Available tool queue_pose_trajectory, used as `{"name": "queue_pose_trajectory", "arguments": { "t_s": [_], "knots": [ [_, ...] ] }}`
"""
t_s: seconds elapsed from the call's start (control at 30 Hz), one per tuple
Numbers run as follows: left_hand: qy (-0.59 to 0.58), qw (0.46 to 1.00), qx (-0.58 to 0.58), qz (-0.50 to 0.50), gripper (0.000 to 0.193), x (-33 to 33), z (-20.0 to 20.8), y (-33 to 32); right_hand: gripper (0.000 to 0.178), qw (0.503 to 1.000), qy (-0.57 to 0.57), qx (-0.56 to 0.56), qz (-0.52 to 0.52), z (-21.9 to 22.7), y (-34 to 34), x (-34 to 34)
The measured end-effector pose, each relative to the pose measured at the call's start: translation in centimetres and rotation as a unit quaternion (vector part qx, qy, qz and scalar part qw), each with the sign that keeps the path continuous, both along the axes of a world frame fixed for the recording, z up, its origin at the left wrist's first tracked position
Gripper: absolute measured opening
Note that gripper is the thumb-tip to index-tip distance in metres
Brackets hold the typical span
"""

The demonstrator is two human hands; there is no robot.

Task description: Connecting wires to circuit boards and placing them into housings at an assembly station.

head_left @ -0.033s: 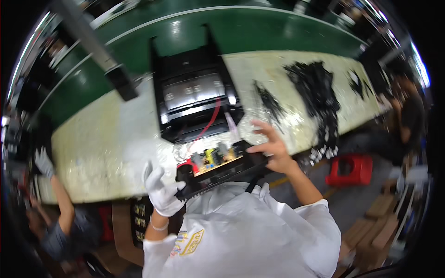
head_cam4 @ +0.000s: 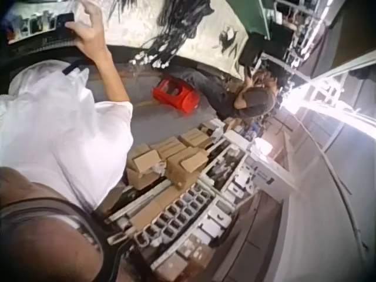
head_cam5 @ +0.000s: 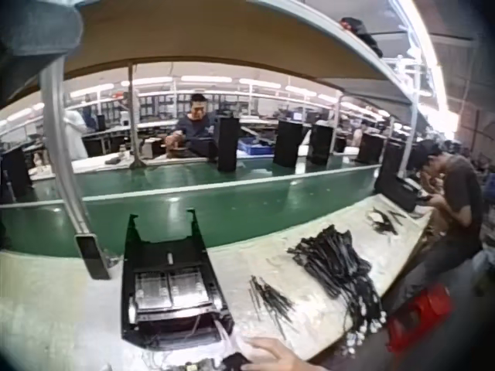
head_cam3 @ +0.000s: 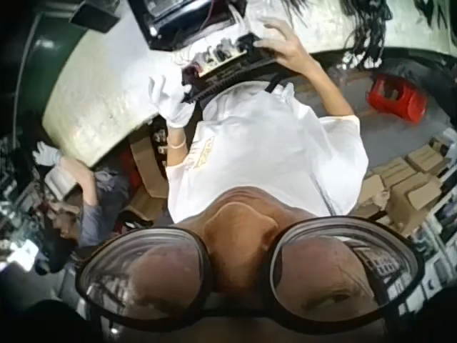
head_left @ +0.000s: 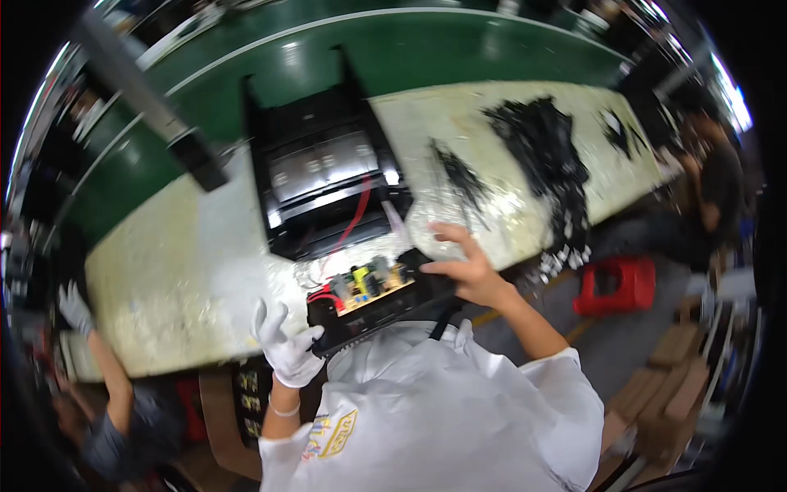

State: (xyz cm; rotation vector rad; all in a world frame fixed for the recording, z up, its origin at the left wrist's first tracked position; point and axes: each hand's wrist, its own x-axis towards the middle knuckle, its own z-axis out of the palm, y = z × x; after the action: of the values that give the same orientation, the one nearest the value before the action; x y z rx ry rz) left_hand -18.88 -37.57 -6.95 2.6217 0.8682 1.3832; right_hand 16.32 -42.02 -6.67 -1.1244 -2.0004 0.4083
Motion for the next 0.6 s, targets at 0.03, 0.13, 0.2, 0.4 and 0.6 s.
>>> {"name": "queue_pose_trajectory", "arguments": {
  "t_s": [0.03,0.13,0.2,0.4,0.6],
  "knots": [
    [0.061,0.997,-0.021,0.038,0.028,-0.6,-2.2,-1.0,0.038,0.993,-0.115,0.004,-0.021,-0.4,-0.8,-0.1],
    [0.187,0.982,0.02,-0.024,0.044,-1.6,-5.7,-1.2,0.039,0.973,-0.205,0.041,-0.093,-0.5,-0.8,2.4],
    [0.164,0.985,-0.026,-0.042,0.052,-0.1,-5.2,-1.8,0.039,0.91,-0.01,-0.148,-0.388,0.0,0.2,8.0],
    [0.181,0.979,-0.062,-0.064,0.082,0.1,-4.8,-1.7,0.049,0.75,-0.3,0.057,-0.587,0.5,2.6,23.5],
    [-0.006,0.996,-0.078,-0.044,0.063,0.7,-3.7,-2.4,0.015,0.789,-0.165,0.147,-0.574,3.6,2.4,19.1]
  ]
}}
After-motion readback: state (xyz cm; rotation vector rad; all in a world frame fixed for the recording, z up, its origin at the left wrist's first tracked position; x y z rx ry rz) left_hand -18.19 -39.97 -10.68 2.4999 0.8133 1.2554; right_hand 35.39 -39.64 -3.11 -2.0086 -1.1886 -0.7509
